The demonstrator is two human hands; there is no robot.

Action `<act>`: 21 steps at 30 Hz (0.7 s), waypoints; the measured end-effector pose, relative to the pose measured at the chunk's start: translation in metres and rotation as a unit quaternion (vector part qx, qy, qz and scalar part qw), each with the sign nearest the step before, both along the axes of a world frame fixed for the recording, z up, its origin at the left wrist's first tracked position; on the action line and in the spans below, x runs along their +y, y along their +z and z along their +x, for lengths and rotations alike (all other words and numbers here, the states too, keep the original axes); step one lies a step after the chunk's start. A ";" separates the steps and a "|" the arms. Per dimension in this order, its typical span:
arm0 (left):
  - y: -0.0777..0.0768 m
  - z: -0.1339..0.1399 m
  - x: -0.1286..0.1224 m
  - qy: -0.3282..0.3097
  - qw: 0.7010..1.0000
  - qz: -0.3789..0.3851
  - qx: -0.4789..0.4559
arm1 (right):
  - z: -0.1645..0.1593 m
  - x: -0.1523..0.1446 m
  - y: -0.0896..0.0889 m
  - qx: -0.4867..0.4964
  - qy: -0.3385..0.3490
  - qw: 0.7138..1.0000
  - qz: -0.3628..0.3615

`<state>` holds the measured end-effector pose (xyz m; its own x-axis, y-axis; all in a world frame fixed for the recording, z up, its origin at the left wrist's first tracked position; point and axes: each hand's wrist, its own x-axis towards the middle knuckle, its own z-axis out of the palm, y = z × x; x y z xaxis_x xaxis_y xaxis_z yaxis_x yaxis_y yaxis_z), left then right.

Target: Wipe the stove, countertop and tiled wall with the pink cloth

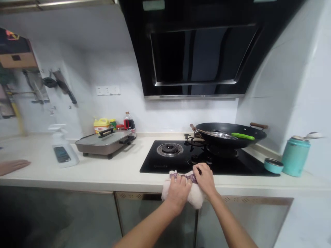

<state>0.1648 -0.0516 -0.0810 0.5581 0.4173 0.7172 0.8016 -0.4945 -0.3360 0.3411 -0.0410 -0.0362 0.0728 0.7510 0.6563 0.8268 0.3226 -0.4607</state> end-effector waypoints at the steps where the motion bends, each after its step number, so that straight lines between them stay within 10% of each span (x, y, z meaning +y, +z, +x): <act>1: 0.001 0.004 0.000 -0.005 1.000 0.000 -0.003 | -0.002 -0.008 0.002 0.007 0.002 1.000 0.015; 11: 0.005 -0.047 0.004 -0.137 0.989 -0.041 0.050 | -0.050 -0.053 -0.057 -0.142 0.141 0.979 0.047; 16: 0.030 -0.125 -0.007 -0.234 0.961 -0.147 0.005 | -0.075 -0.044 -0.044 -0.174 0.055 0.983 0.009; 21: 0.052 -0.186 0.020 -0.144 0.959 -0.186 -0.157 | -0.129 -0.029 -0.029 -0.192 -0.010 0.979 -0.069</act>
<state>-0.0207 -0.0315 -0.0293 0.4697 0.5385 0.6996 0.6466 -0.7494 0.1427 0.2125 -0.0696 -0.0652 -0.1442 0.8359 0.5297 0.9531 0.2613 -0.1528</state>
